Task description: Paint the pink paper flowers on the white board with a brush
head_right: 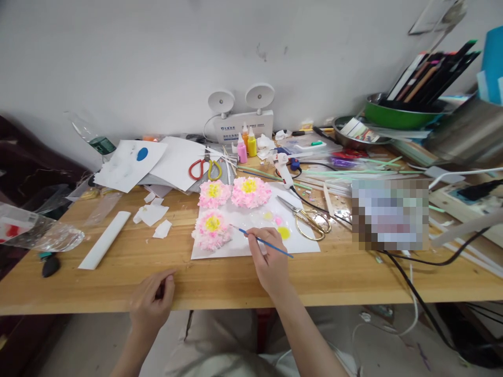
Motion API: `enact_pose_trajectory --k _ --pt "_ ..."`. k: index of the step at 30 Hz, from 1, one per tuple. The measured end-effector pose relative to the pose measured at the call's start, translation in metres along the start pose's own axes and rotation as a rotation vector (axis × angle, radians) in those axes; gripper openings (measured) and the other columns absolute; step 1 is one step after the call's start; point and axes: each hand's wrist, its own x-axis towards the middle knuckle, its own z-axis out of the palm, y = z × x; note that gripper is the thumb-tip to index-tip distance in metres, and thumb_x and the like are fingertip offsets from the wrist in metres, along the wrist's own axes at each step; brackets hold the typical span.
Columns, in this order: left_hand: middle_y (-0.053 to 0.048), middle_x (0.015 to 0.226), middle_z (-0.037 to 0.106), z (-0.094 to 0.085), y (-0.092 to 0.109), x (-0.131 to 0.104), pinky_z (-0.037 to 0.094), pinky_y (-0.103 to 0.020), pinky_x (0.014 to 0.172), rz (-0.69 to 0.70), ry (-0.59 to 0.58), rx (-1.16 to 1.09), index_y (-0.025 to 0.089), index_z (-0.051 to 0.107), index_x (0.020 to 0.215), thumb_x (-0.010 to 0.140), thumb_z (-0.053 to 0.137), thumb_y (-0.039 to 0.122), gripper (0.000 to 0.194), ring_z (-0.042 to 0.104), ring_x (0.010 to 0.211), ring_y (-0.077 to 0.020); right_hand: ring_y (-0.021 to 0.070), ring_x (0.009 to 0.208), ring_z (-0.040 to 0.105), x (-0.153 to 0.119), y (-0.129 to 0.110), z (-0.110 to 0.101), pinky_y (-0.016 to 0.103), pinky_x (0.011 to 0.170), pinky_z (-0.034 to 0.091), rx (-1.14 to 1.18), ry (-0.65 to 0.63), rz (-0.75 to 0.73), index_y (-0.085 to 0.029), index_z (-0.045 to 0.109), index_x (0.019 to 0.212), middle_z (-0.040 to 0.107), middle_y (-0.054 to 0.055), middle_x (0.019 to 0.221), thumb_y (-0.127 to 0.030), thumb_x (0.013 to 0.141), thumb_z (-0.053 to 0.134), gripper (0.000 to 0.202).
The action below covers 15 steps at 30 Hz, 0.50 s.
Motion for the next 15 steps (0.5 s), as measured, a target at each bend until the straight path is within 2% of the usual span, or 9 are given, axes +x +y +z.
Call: enact_pose_trajectory --k 4,10,15 --pt "-0.002 0.072 0.064 -0.0006 -0.001 -0.0015 0.045 -0.025 0.066 -0.003 -0.016 -0.006 0.017 0.06 0.088 0.08 0.053 0.009 0.014 0.059 0.065 -0.0124 0.0191 0.082 0.056 -0.0001 0.0003 0.0012 0.036 0.075 0.044 -0.011 -0.028 -0.019 -0.023 0.063 0.081 0.063 0.003 0.078 -0.026 0.085 0.05 0.015" --pt "-0.002 0.072 0.065 -0.0008 -0.0007 -0.0004 0.046 -0.025 0.066 0.0 -0.004 0.011 0.018 0.061 0.087 0.08 0.053 0.011 0.012 0.059 0.065 -0.0126 0.0195 0.082 0.056 -0.0006 -0.0009 -0.0005 0.036 0.074 0.046 -0.054 0.021 -0.074 -0.023 0.063 0.086 0.064 0.004 0.078 -0.023 0.083 0.051 0.012" --pt "-0.002 0.071 0.064 -0.0006 -0.0005 0.0 0.046 -0.024 0.065 -0.006 -0.008 0.015 0.018 0.061 0.086 0.08 0.053 0.011 0.012 0.06 0.064 -0.0124 0.019 0.079 0.057 -0.0013 -0.0018 -0.0009 0.035 0.072 0.047 -0.074 -0.016 -0.107 -0.023 0.063 0.085 0.064 0.003 0.077 -0.022 0.08 0.054 0.011"
